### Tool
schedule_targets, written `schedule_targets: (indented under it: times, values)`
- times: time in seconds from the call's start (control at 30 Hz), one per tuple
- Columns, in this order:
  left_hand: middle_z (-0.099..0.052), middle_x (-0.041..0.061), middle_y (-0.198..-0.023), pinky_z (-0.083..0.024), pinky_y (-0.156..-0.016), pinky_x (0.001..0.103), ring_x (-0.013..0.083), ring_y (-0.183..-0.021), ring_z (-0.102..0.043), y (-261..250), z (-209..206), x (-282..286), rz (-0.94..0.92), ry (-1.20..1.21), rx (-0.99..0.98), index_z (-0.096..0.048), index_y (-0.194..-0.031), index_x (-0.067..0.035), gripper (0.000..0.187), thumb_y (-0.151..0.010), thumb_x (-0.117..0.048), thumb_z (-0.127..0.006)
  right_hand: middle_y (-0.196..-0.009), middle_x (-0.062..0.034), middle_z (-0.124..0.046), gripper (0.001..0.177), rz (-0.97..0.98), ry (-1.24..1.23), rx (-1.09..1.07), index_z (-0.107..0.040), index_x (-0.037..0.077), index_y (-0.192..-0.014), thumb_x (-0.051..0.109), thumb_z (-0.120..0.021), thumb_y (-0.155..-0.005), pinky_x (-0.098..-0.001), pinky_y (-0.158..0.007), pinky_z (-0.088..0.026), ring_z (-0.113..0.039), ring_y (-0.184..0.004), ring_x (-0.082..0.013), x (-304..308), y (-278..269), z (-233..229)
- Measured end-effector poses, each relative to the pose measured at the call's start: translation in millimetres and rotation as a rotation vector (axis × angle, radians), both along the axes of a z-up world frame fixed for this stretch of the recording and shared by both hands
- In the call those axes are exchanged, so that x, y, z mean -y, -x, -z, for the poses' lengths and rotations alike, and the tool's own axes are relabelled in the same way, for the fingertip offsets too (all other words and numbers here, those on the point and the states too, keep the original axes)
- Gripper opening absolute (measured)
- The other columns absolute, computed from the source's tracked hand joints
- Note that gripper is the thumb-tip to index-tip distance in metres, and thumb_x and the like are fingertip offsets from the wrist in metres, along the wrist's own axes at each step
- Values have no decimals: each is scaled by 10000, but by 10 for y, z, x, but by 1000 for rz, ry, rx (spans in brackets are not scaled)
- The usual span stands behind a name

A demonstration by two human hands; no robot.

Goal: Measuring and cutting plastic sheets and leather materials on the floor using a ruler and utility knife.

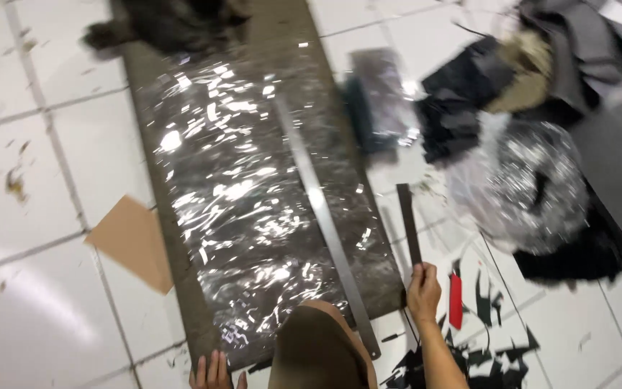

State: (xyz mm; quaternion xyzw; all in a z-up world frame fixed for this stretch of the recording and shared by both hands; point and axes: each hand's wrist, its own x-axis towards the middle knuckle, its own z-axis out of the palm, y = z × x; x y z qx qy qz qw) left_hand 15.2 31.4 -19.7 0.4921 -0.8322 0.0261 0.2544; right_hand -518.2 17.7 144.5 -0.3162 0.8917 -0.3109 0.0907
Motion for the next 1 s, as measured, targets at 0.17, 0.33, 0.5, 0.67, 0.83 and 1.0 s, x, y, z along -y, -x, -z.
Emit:
schedule_targets:
  times: [0.17,0.33,0.5,0.67,0.83,1.0]
  values:
    - [-298,216,-1530,-324,-1130,643,393,-1460,-226,121,-900,235,62,-164,141,-324,-1476,33,904,-825,-535,-591,-607,1,-568,373,-154,-41,-297,-554,72,-824,350,-789,-905,-337,-539,-425,-505,-510,-191,928,-346,-473]
    - [-178,170,-1622,-135,-1237,577,361,-1545,-26,87,-1107,323,84,-229,176,-333,-1484,47,792,-930,-504,-461,-888,-70,-697,75,-545,-222,-90,-666,90,-964,113,-636,-899,-375,-692,-500,-646,-749,-239,1748,-943,-900]
    - [-305,144,-1524,-160,-1232,589,374,-1414,-212,45,-950,269,62,-296,221,-368,-1464,29,813,-910,-551,-499,-1084,-87,-578,509,-795,-198,-359,-610,151,-1266,104,-668,-762,-401,-787,-459,-567,-925,-294,1928,-1143,-81]
    - [-223,72,-1598,-303,-1210,600,344,-1434,-217,8,-791,197,53,-202,248,-367,-1471,-88,648,-874,-245,-567,-1442,-115,-448,771,-863,-265,-427,-515,266,-1472,85,-668,-739,-487,-1070,-316,-438,-1239,-346,1880,-1123,97]
    - [-211,81,-1588,-262,-1226,572,343,-1461,-164,63,-1102,372,50,-216,123,-334,-1480,-71,860,-814,-528,-630,-1608,-57,-347,908,-966,-367,-545,-354,252,-1586,110,-654,-740,-518,-1174,-198,-342,-1425,-286,1910,-1108,200]
    - [-422,65,-1535,-335,-1143,570,343,-1405,-317,18,-1110,368,43,-211,34,-545,-1387,-106,632,-871,-459,-641,-1578,-122,-386,859,-1019,-288,-575,-405,166,-1556,125,-632,-729,-515,-1136,-223,-377,-1386,-326,1972,-1241,79]
